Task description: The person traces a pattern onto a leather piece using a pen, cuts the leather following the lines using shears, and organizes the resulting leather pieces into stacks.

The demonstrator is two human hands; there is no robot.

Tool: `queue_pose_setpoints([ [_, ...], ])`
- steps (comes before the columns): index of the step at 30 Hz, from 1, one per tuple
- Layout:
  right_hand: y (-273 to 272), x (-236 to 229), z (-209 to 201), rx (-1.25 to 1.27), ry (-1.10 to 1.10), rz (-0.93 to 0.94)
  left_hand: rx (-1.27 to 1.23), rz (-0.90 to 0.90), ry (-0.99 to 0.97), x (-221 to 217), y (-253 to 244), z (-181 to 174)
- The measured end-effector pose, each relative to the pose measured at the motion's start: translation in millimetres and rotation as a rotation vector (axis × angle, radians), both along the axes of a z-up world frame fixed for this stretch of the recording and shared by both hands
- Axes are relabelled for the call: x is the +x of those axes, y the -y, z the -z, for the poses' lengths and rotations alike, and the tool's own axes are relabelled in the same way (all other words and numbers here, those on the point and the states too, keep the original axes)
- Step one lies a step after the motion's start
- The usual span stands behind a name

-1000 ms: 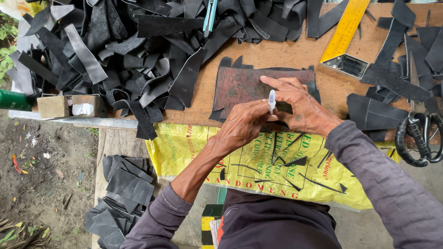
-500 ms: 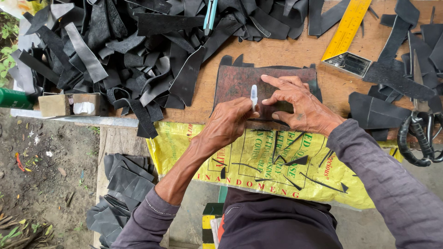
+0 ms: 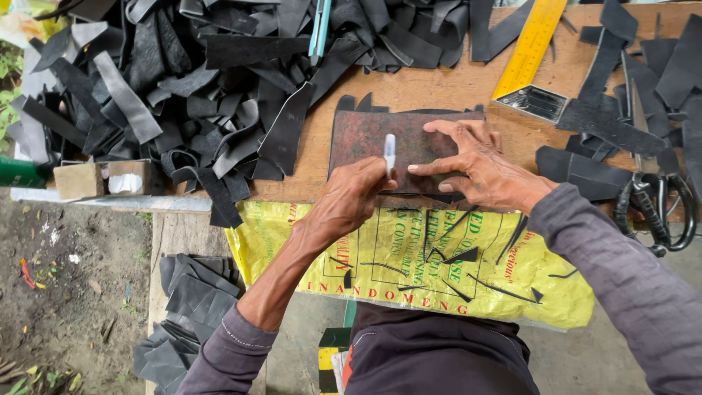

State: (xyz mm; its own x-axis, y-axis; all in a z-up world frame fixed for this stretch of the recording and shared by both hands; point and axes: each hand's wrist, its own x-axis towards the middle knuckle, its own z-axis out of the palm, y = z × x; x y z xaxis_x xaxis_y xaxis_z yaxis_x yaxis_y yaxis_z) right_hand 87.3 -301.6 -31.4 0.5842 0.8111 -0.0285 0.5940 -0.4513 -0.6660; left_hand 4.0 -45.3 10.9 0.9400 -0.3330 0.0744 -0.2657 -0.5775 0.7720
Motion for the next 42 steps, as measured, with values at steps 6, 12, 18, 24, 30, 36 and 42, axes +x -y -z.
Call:
queue_pose_setpoints([
  [6, 3.8, -1.4, -0.6, 0.068, -0.069, 0.085, -0.141, -0.043, -0.015, 10.6, 30.1, 10.4],
  [12, 4.9, -1.4, -3.2, 0.12, -0.132, 0.1, -0.147, -0.008, -0.001, 12.5, 44.3, 13.6],
  [18, 4.8, -1.1, -3.8, 0.119, -0.133, 0.106, -0.006, 0.074, 0.09, 12.8, 46.6, 15.5],
  [24, 8.8, 4.4, -1.2, 0.097, -0.152, 0.041, -0.023, 0.069, 0.014, 14.5, 40.8, 11.7],
  [30, 13.4, 12.4, -2.6, 0.092, -0.177, -0.028, -0.141, 0.016, -0.029, 16.2, 37.9, 10.2],
  [36, 13.7, 12.2, -3.4, 0.103, -0.186, -0.034, -0.111, 0.024, -0.011, 16.6, 40.1, 10.5],
  [42, 13.9, 13.8, -1.1, 0.112, -0.165, -0.029, -0.031, 0.101, 0.021, 20.3, 52.9, 14.0],
])
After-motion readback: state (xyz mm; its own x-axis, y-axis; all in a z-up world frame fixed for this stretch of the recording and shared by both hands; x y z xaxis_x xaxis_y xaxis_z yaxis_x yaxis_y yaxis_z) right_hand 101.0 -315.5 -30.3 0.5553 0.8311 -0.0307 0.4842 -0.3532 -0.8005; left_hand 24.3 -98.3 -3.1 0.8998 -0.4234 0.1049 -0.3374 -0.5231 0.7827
